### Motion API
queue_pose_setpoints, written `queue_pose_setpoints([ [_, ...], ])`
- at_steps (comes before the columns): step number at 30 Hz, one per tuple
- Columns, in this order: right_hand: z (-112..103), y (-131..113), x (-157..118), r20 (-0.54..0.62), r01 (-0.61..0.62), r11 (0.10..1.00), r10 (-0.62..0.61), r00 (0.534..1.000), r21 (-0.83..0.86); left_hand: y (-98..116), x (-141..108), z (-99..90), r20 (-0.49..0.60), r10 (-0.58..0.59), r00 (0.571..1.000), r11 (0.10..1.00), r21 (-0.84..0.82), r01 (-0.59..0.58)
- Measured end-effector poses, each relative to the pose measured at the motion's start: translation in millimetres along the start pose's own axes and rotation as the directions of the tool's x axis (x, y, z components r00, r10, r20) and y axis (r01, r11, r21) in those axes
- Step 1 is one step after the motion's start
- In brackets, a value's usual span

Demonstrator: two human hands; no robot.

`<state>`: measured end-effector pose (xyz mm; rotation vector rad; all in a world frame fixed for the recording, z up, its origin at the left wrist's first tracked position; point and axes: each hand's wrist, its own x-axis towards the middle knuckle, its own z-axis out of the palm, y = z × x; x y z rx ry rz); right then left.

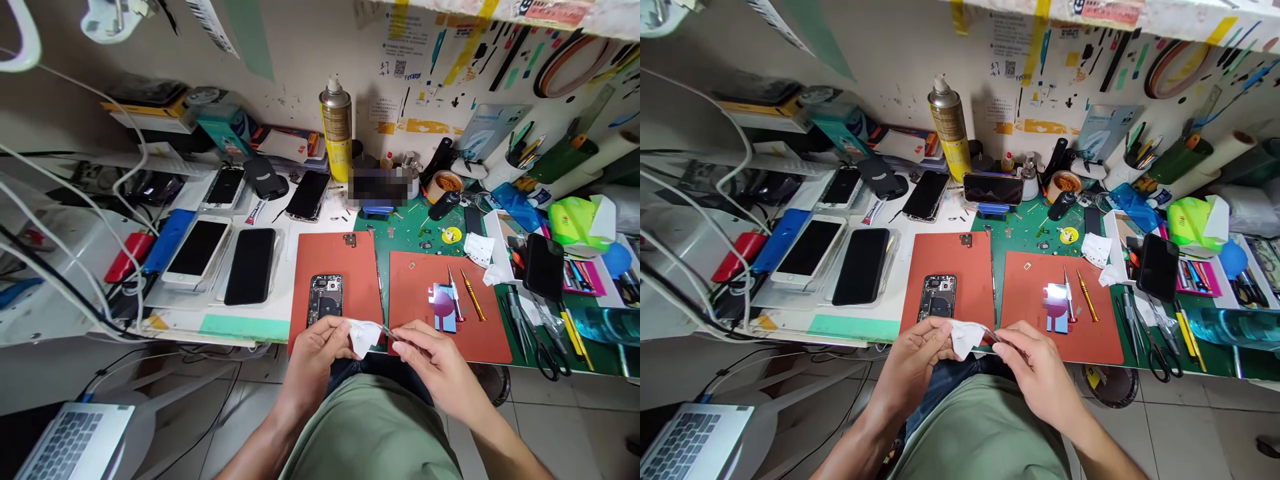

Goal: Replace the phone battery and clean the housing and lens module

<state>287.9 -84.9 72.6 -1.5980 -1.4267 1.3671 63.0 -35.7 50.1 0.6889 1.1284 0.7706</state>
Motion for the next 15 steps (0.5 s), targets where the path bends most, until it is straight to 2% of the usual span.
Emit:
queue_pose_setpoints([
  [3, -3, 3, -5, -0.079, 0.066, 0.995, -0.072, 0.994, -0.077, 0, -1, -0.5, 0.002, -0.029, 1.000, 0.998, -0.050, 0.029],
  [6, -4, 3, -6, -0.092, 0.117, 0.984, -0.130, 0.987, -0.135, 1, -3, -0.9, 0.011, -0.029, 1.000, 0.998, -0.050, 0.030],
  [11, -12, -1, 2, -0.015, 0.184, 0.955, -0.193, 0.981, -0.231, 2, -3, -3.3, 0.060, -0.013, 0.998, 1.000, 0.003, 0.013],
  [15, -19, -7, 8, 0.083, 0.197, 0.941, -0.181, 0.980, -0.274, 4, -2, -3.4, 0.058, -0.022, 0.998, 0.999, 0.036, 0.020],
])
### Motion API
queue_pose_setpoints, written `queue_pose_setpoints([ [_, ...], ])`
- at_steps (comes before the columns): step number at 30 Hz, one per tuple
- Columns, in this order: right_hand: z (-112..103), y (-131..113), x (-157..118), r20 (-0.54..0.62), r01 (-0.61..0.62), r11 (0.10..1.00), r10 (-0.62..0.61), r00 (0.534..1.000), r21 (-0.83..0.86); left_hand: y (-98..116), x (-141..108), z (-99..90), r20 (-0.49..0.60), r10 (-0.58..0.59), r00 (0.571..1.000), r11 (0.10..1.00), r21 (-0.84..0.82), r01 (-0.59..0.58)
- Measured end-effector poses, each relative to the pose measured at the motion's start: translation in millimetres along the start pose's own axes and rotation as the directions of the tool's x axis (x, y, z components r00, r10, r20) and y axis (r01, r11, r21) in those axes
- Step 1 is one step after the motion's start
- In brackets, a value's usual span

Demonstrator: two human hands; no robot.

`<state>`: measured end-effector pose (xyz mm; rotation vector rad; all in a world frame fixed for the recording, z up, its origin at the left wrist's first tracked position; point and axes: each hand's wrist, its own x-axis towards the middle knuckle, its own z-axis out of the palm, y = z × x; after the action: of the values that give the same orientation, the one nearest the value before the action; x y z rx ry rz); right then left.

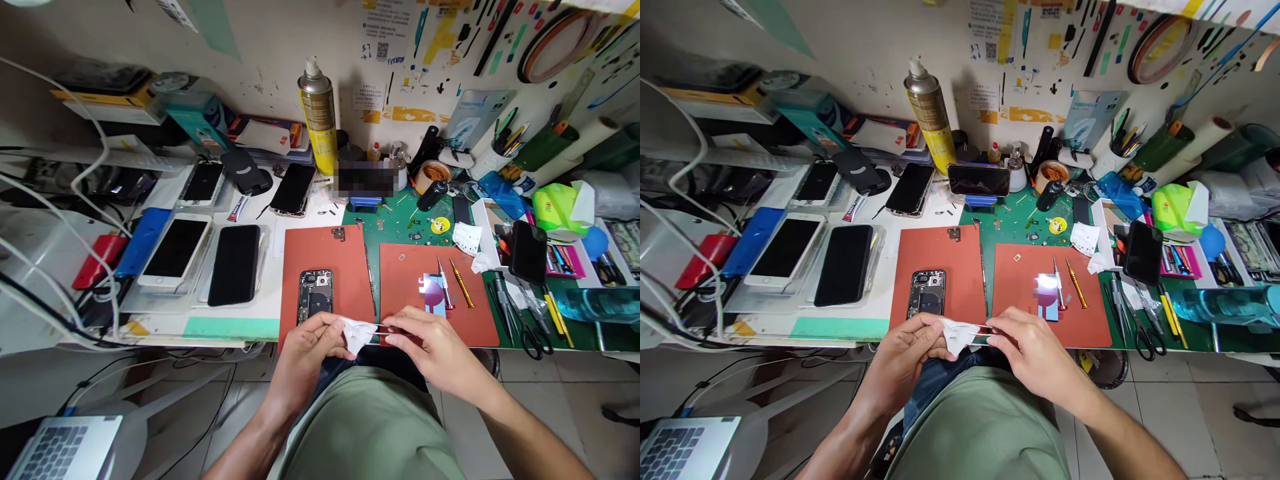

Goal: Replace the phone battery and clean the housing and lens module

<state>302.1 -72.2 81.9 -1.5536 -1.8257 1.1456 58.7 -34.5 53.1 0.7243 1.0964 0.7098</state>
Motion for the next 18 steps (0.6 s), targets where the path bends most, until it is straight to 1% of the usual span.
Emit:
queue_pose_setpoints([
  [5, -3, -6, 5, 0.076, -0.013, 0.999, 0.015, 0.997, -0.035, 4, -2, 0.8, 0.035, -0.038, 0.999, 0.999, 0.030, 0.037],
  [9, -2, -7, 8, 0.087, 0.007, 1.000, -0.006, 0.996, -0.016, 8, -2, 1.9, 0.076, -0.076, 0.994, 0.997, 0.027, 0.074],
  [11, -2, -7, 7, 0.089, 0.014, 1.000, -0.015, 0.996, 0.007, 9, 0, 3.0, 0.100, -0.117, 0.988, 0.993, 0.016, 0.116],
  [12, -3, -7, 7, 0.090, 0.014, 1.000, -0.016, 0.996, 0.019, 9, 0, 3.7, 0.091, -0.123, 0.988, 0.992, 0.015, 0.123],
  [13, -4, -7, 6, 0.091, 0.009, 0.999, -0.012, 0.996, 0.034, 10, 0, 4.3, 0.044, -0.097, 0.994, 0.995, 0.024, 0.096],
  [14, -5, -8, 6, 0.091, -0.004, 0.999, -0.001, 0.996, 0.052, 10, -2, 5.0, -0.045, -0.028, 0.999, 0.998, 0.054, 0.031],
  [15, -6, -8, 5, 0.093, -0.021, 0.997, 0.014, 0.996, 0.074, 11, -4, 5.6, -0.169, 0.093, 0.981, 0.991, 0.107, -0.076],
  [16, -7, -8, 4, 0.094, -0.044, 0.994, 0.034, 0.995, 0.097, 11, -9, 6.2, -0.284, 0.248, 0.926, 0.962, 0.189, -0.199],
  [17, -8, -9, 3, 0.094, -0.066, 0.991, 0.054, 0.994, 0.120, 12, -15, 6.9, -0.361, 0.412, 0.837, 0.900, 0.301, -0.313],
  [18, -10, -9, 2, 0.093, -0.084, 0.987, 0.072, 0.993, 0.139, 12, -21, 7.9, -0.361, 0.545, 0.757, 0.822, 0.409, -0.397],
])
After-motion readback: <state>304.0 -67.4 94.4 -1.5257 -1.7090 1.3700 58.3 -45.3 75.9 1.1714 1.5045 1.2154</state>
